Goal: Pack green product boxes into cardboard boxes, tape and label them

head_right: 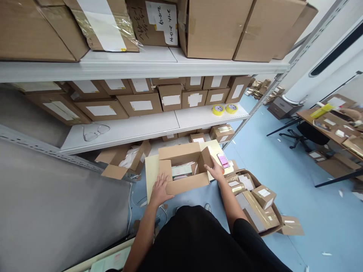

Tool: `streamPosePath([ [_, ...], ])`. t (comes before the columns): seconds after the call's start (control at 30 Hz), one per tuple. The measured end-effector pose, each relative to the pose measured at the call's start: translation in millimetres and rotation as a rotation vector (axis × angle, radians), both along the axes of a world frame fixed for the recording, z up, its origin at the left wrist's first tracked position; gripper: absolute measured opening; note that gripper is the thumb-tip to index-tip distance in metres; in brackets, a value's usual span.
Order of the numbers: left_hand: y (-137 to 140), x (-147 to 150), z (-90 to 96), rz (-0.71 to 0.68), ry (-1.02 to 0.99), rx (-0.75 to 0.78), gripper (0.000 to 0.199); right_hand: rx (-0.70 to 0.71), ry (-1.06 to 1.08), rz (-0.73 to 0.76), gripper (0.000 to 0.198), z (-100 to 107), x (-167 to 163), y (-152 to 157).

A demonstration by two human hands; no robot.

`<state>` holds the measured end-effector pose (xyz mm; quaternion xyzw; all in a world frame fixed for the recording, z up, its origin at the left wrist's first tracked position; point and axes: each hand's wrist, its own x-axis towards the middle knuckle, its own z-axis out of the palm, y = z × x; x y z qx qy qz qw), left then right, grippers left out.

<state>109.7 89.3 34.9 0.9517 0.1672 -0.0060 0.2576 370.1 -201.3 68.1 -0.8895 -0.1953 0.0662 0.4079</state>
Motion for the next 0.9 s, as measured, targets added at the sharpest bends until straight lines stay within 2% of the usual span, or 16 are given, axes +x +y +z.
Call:
streamPosePath([
  [0.13, 0, -4, 4.2, -0.027, 0.031, 0.062, 0.115, -0.049, 0.077, 0.384, 0.088, 13, -17, 19],
  [0.2, 4, -6, 6.3, -0.050, 0.038, 0.029, 0.113, -0.099, 0.112, 0.499, 0.092, 14, -19, 20],
  [0.33, 20, -8, 10.9, -0.084, 0.076, -0.215, 0.101, -0.098, 0.222, 0.578, 0.103, 14, -8, 10],
  [0.43, 32, -6, 16.8, -0.019, 0.037, -0.437, 0.088, -0.010, 0.320, 0.589, 0.096, 13, 1, 2],
  [0.53, 37, 3, 25.5, 0.140, 0.002, -0.617, 0.084, 0.137, 0.403, 0.507, 0.073, 7, 4, 1],
  [0.6, 35, 14, 30.9, 0.300, -0.017, -0.638, 0.081, 0.245, 0.418, 0.362, 0.065, -2, 3, 5],
  [0.7, 25, 30, 34.0, 0.517, -0.100, -0.449, 0.080, 0.356, 0.329, 0.041, 0.069, -21, 0, 19],
  [0.77, 19, 39, 31.7, 0.584, -0.157, -0.299, 0.080, 0.343, 0.199, -0.147, 0.073, -35, -3, 29],
  [0.83, 16, 46, 28.0, 0.600, -0.152, -0.189, 0.084, 0.281, 0.097, -0.256, 0.072, -47, -5, 36],
  [0.9, 20, 53, 26.3, 0.588, -0.090, -0.108, 0.089, 0.239, 0.083, -0.302, 0.073, -58, -7, 39],
])
